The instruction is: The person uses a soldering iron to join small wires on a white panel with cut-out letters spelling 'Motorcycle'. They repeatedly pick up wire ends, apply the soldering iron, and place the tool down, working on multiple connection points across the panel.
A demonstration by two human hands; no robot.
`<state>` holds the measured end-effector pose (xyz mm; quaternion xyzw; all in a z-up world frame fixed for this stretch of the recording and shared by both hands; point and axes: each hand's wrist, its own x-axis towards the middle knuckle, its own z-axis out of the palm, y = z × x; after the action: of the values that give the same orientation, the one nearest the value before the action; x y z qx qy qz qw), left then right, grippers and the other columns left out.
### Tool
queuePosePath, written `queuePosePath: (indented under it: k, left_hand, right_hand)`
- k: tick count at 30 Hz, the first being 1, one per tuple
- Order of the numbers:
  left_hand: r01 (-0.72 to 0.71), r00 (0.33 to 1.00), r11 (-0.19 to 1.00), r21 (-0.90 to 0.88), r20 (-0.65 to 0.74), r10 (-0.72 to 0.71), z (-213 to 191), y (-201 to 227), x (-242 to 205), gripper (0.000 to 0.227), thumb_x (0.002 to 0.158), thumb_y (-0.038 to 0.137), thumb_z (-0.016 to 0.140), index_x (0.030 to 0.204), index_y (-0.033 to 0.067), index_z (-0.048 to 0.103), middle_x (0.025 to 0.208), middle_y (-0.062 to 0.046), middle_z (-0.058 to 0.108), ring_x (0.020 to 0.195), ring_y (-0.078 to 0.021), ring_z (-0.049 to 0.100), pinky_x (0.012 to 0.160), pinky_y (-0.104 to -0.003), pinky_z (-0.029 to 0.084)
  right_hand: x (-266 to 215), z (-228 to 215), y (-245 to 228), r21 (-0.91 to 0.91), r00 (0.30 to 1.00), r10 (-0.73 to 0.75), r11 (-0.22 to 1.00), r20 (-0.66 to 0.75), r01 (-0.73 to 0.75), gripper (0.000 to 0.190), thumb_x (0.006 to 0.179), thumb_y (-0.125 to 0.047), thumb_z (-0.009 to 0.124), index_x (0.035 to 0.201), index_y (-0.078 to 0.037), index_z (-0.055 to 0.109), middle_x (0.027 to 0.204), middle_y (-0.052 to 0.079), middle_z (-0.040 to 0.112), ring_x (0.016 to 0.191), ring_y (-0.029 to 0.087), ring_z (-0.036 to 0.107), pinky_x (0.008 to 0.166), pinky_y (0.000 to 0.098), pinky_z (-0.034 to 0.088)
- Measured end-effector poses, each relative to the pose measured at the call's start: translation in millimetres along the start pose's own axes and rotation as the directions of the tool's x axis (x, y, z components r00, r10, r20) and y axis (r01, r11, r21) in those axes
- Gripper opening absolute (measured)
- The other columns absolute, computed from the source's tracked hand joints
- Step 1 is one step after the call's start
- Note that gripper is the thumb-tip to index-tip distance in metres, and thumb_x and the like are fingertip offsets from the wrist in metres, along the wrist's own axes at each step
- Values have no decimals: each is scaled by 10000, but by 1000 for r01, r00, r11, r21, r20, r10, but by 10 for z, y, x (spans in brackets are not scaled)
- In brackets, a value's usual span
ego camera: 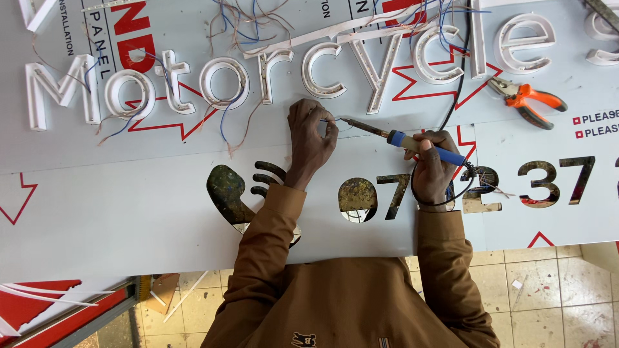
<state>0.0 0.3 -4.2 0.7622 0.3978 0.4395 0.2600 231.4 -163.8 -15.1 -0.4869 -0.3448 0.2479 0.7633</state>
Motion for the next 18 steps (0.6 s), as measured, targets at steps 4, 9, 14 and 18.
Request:
queuePosePath:
  k: [4,9,14,18]
  left_hand:
    - [12,1000,1000,7,5,-12,-35,78,14,192,808,54,740,903,200,659,1043,-9,533,1155,-319,583,1103,-571,429]
    - [8,1000,1000,-12,12,-8,-43,74,32,174,848,65,737,903,207,654,1035,6,514,1139,-303,579,1111,-549,419]
    - [-7,1000,1000,28,17,6,-13,12,10,188,842,73,735,906,226,647,1037,16,506,1133,-290,569,1103,-539,433]
    - [13,1000,1000,-1,9,-13,-39,107,33,184,841,61,731,906,212,649,1027,8,511,1109,-312,568,1088,-545,433]
  right_hand:
    - [3,32,-10,5,1000,-3,1000,-10,3,274,1098,-225,699,1067,45,662,1005,261,712,709,304,770,598,327,596]
    - [32,71,-68,-16,1000,-11,1000,-4,11,287,1094,-232,701,1063,51,671,953,254,706,691,289,772,584,308,588]
    - [24,78,-91,-26,1000,-6,1000,5,6,288,1100,-227,697,1079,60,682,953,257,702,701,291,772,607,321,603]
    - [36,56,-78,-17,1000,-4,1000,2,4,274,1102,-213,687,1081,60,676,968,260,711,703,273,773,610,326,611]
